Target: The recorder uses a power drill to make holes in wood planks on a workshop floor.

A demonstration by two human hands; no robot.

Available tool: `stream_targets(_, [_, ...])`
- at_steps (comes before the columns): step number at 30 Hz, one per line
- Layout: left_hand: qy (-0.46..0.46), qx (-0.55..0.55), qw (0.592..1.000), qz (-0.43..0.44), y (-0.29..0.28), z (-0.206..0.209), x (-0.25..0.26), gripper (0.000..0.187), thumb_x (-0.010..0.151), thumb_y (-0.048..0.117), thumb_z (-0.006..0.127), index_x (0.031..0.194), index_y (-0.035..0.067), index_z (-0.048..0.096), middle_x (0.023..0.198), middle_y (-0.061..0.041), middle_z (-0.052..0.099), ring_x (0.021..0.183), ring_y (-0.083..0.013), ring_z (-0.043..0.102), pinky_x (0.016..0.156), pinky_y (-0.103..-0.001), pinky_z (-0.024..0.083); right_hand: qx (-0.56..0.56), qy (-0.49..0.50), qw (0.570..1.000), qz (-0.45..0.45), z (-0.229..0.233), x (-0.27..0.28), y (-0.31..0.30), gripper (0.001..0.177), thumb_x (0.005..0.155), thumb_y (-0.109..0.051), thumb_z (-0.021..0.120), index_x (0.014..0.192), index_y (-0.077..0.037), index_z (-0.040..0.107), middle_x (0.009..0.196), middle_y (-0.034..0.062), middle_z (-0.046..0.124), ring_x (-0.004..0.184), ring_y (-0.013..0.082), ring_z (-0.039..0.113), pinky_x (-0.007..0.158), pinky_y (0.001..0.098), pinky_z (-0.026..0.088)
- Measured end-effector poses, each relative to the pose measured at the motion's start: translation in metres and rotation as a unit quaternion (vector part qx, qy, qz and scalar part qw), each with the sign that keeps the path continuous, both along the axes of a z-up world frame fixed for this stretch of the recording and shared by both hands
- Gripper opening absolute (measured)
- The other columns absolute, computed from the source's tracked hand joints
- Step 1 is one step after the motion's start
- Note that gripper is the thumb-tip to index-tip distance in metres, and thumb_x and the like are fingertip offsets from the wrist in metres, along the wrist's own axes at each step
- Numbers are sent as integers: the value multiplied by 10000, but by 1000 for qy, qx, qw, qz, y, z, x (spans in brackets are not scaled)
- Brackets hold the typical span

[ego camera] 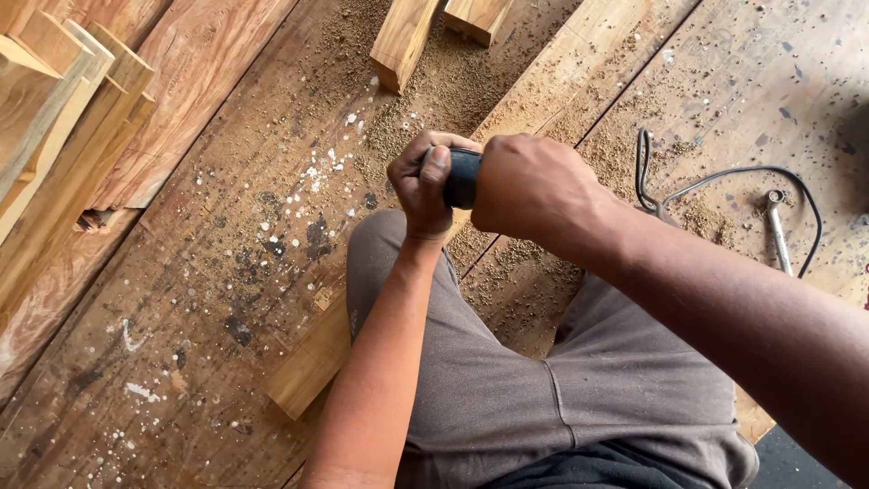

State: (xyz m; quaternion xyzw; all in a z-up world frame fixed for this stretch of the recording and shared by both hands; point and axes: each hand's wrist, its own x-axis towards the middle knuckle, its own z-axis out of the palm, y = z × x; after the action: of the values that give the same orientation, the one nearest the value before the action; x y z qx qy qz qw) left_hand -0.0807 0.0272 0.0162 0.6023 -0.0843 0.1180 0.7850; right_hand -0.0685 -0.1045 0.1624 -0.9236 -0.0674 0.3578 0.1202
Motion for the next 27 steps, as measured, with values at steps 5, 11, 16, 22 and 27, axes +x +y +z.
stream_targets(5, [-7, 30, 999, 25, 9, 2, -2, 558, 1021, 555, 547, 896, 41, 722, 805, -76, 715, 721, -140, 666, 681, -315, 560, -9, -12, 999, 32, 8, 1, 11, 338, 844, -163, 730, 1143, -20, 666, 875, 134, 731, 677, 214, 721, 571, 335, 627])
stream_targets(11, [-12, 23, 999, 30, 12, 3, -6, 568, 1017, 568, 542, 904, 37, 710, 823, -74, 724, 738, -144, 683, 694, -312, 573, -30, -19, 998, 52, 14, -1, 17, 322, 820, -214, 755, 1075, -25, 699, 892, 138, 736, 722, 232, 720, 650, 357, 619])
stream_targets(16, [-6, 7, 1000, 25, 13, -1, -8, 580, 1005, 580, 560, 918, 26, 707, 851, -89, 728, 771, -151, 687, 716, -324, 580, -30, -5, 999, 32, 13, 0, 19, 314, 817, -227, 765, 1052, -27, 704, 907, 144, 741, 750, 250, 739, 677, 373, 623])
stream_targets(22, [-11, 39, 998, 38, 12, -4, -6, 611, 1011, 608, 537, 908, 34, 718, 834, -73, 715, 757, -150, 677, 700, -319, 563, -39, 5, 999, 32, 13, 0, 20, 308, 842, -184, 745, 1110, -43, 690, 889, 132, 734, 704, 225, 722, 603, 351, 620])
stream_targets(27, [-3, 51, 998, 24, 11, -14, 4, 554, 993, 607, 511, 888, 99, 707, 793, -40, 691, 717, -125, 657, 653, -310, 560, -24, -5, 999, 38, -5, 9, 11, 317, 858, -126, 717, 1159, -36, 672, 867, 121, 734, 663, 192, 704, 538, 323, 617])
